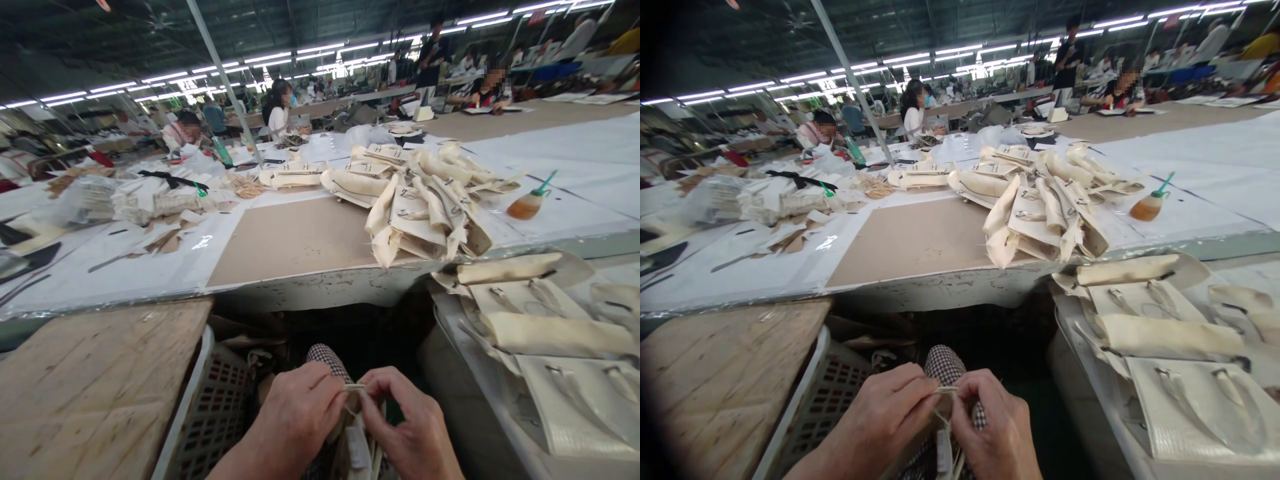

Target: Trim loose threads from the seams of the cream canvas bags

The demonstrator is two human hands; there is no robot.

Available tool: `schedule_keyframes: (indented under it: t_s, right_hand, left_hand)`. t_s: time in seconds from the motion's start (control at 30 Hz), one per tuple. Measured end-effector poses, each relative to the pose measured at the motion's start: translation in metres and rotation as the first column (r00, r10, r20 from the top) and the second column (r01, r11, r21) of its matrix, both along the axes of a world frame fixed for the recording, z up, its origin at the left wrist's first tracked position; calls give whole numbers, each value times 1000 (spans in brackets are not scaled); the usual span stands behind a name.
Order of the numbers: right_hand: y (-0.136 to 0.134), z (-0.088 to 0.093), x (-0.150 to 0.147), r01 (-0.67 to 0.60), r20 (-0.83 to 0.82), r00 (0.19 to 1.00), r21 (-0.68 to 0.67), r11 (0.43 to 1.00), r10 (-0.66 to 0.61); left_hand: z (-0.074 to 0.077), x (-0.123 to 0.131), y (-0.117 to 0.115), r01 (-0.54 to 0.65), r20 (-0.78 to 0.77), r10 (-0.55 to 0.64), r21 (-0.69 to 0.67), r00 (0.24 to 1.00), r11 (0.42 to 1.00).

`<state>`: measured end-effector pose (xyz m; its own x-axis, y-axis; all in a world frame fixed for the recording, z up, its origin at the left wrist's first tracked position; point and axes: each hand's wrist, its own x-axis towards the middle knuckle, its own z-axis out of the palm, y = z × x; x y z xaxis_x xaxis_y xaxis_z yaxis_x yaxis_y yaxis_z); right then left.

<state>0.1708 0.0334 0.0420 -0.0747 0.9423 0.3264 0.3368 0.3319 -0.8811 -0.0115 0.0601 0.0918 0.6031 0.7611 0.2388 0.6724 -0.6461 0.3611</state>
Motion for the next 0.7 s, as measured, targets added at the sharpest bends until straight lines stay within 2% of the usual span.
schedule_keyframes:
  t_s: [0.1,0.23,0.37,0.47,0.53,0.63,0.7]
  right_hand:
    - [1,0,2,-43,9,999,8,999,43]
    - [2,2,3,-43,-12,999,4,999,43]
    - [3,5,5,-70,5,998,11,997,70]
    - [3,5,7,-63,10,998,6,998,63]
    - [4,5,9,-61,18,998,2,998,61]
    - [6,4,10,-87,46,995,13,996,86]
    - [8,5,11,-101,53,994,57,993,98]
  left_hand:
    - [-1,-2,-2,94,-130,-79,115,988,989]
    - [0,-3,-3,180,-281,-121,195,952,964]
    - [-2,-2,0,186,-287,-127,189,949,964]
    - [3,-1,1,78,-210,-66,48,975,996]
    - [9,-1,0,-32,-150,18,-95,989,995]
    - [18,-2,0,-184,-94,162,-326,982,927]
    - [20,-3,0,-242,-98,222,-408,970,880]
